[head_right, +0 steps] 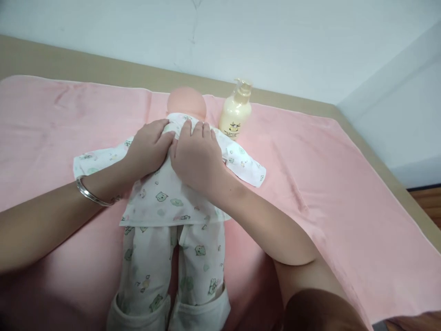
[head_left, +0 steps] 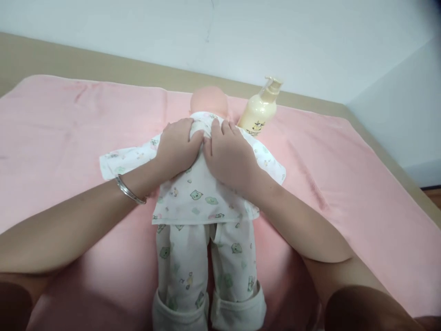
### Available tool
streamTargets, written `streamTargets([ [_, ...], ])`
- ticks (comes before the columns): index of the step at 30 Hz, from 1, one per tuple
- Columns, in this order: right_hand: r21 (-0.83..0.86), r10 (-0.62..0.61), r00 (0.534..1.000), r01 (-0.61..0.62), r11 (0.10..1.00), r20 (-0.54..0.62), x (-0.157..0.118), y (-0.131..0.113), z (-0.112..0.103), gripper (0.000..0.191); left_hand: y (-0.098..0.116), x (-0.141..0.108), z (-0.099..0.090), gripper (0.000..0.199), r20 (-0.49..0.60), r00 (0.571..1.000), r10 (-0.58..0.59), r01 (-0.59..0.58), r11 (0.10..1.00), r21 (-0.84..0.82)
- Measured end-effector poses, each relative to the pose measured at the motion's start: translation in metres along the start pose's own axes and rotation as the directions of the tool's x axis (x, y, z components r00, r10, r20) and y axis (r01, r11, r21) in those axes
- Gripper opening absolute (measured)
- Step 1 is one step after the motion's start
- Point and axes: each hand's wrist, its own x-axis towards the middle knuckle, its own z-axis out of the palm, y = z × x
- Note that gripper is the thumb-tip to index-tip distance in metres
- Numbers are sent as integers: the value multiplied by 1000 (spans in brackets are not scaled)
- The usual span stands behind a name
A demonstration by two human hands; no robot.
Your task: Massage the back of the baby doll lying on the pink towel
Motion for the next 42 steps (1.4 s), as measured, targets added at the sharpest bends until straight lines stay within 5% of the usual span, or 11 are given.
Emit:
streamTargets([
  [7, 88, 32, 998, -37, 995, 55, 23, 14, 4, 51, 9, -23, 2, 35, -79, 968, 238, -228, 966, 118],
  [15, -20, -8, 1000, 8, 1000, 28, -3, -5, -5, 57, -2, -1, -6, 20, 49, 995, 85, -83, 995, -47],
  [23, 84, 46, 991, -56, 995, 127, 18, 11, -4, 63, 11, -26, -3, 35, -25, 960, 278, -272, 951, 149],
  [30, -52, -1, 997, 5, 999, 80, -2, -5, -9, 61, 1, -3, -8, 19, 44, 992, 121, -119, 992, -35],
  [37, 39, -8, 992, 3, 999, 128, 9, 4, -12, 54, 2, -17, 0, 26, -50, 945, 325, -313, 936, 164],
  [42, 20, -19, 998, 18, 1000, 67, 7, 2, -6, 58, 5, -14, -6, 19, -23, 966, 256, -256, 966, 33],
])
